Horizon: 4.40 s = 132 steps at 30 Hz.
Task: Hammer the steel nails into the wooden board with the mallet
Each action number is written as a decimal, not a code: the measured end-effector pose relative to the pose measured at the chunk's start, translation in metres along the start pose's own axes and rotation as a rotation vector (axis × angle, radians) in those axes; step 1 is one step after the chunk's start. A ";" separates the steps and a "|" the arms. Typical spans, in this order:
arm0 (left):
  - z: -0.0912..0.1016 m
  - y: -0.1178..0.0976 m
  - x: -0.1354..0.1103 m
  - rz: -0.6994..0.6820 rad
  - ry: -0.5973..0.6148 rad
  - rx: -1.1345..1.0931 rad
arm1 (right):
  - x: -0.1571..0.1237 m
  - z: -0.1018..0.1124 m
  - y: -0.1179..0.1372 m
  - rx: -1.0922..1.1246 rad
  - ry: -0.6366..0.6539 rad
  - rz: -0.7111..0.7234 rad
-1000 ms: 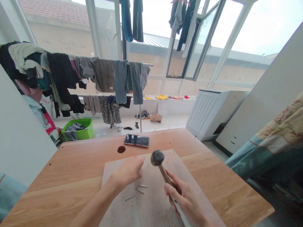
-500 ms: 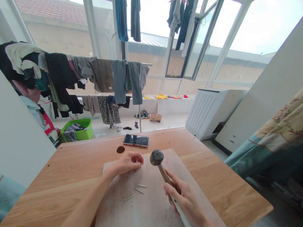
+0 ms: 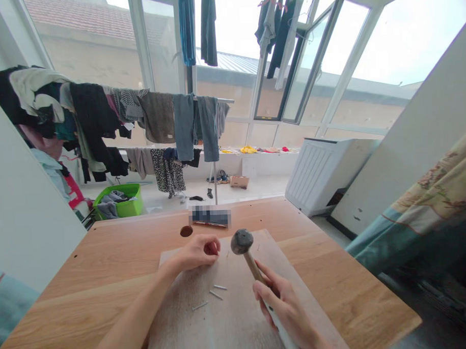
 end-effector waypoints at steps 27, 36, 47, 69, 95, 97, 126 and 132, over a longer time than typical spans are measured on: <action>0.004 -0.007 -0.004 -0.001 0.004 0.100 | 0.011 -0.032 -0.003 0.039 0.147 -0.007; -0.027 -0.054 -0.051 -0.049 0.151 0.670 | 0.009 -0.026 -0.001 0.116 0.006 -0.014; 0.001 -0.048 -0.044 0.040 0.041 0.663 | 0.011 -0.023 0.002 0.112 -0.058 -0.014; 0.003 -0.014 -0.036 -0.105 -0.089 0.398 | 0.012 -0.024 -0.005 0.092 -0.023 0.005; 0.001 0.004 -0.037 -0.069 -0.201 0.113 | 0.007 -0.054 0.001 0.048 0.132 0.003; 0.002 0.003 -0.037 -0.072 -0.196 0.115 | 0.007 -0.054 0.000 0.035 0.146 0.000; -0.008 -0.060 -0.060 -0.027 0.132 0.829 | 0.011 -0.043 -0.003 0.106 -0.046 -0.041; 0.032 -0.038 -0.059 0.081 0.040 0.721 | 0.011 -0.043 -0.006 0.110 -0.009 -0.025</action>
Point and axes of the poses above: each hand's wrist, its own x-axis towards the middle knuckle, its own z-axis out of the back of the hand, y = z × x, the point moved 3 cm from there along x, towards the middle knuckle
